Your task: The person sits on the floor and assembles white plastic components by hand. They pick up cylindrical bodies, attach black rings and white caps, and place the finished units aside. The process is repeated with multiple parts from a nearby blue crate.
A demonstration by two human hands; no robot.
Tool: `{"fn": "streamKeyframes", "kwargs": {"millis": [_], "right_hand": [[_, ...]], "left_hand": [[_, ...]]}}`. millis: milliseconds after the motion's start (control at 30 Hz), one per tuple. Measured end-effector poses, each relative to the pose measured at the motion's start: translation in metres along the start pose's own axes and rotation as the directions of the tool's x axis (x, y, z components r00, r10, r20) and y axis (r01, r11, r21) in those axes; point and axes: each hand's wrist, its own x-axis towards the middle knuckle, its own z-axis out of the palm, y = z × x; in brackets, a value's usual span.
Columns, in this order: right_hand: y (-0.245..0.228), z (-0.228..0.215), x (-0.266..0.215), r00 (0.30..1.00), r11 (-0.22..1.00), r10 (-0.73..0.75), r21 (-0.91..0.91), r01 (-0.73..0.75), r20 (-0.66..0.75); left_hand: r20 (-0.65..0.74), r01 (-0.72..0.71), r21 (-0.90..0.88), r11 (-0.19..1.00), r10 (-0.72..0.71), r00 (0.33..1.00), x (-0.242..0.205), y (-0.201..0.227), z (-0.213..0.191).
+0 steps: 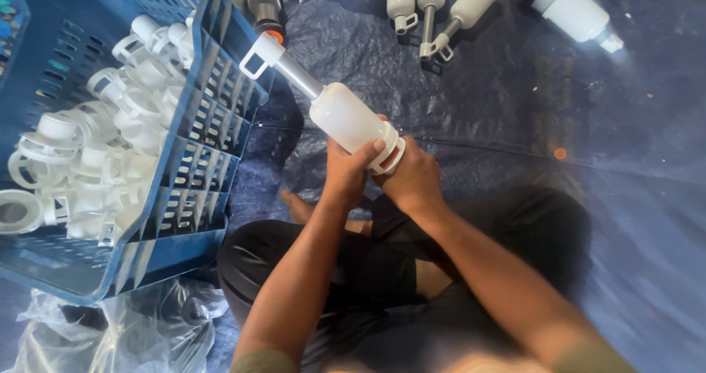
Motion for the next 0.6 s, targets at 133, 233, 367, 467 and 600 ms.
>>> {"fn": "streamKeyframes", "kwargs": {"millis": [133, 233, 367, 467, 600], "right_hand": [[0.010, -0.002, 0.003, 0.992, 0.983, 0.008, 0.183, -0.032, 0.128], [0.025, -0.005, 0.007, 0.924, 0.846, -0.017, 0.498, -0.190, 0.382], [0.044, -0.004, 0.010, 0.703, 0.401, -0.166, 0.698, -0.593, 0.692], [0.052, -0.004, 0.011, 0.617, 0.242, -0.330, 0.696, -0.676, 0.714], [0.048, 0.002, 0.017, 0.638, 0.347, -0.227, 0.674, -0.653, 0.736]], "left_hand": [[0.086, 0.060, -0.016, 0.998, -0.059, 0.995, 0.000, 0.005, -0.001], [0.165, 0.106, -0.053, 0.993, -0.096, 0.982, 0.000, 0.009, 0.000], [0.258, 0.124, -0.066, 0.990, -0.103, 0.961, 0.000, 0.014, 0.001], [0.288, 0.135, -0.056, 0.989, -0.114, 0.951, -0.001, 0.015, 0.000], [0.190, 0.071, -0.062, 0.996, -0.058, 0.980, 0.000, 0.008, -0.003]]}}
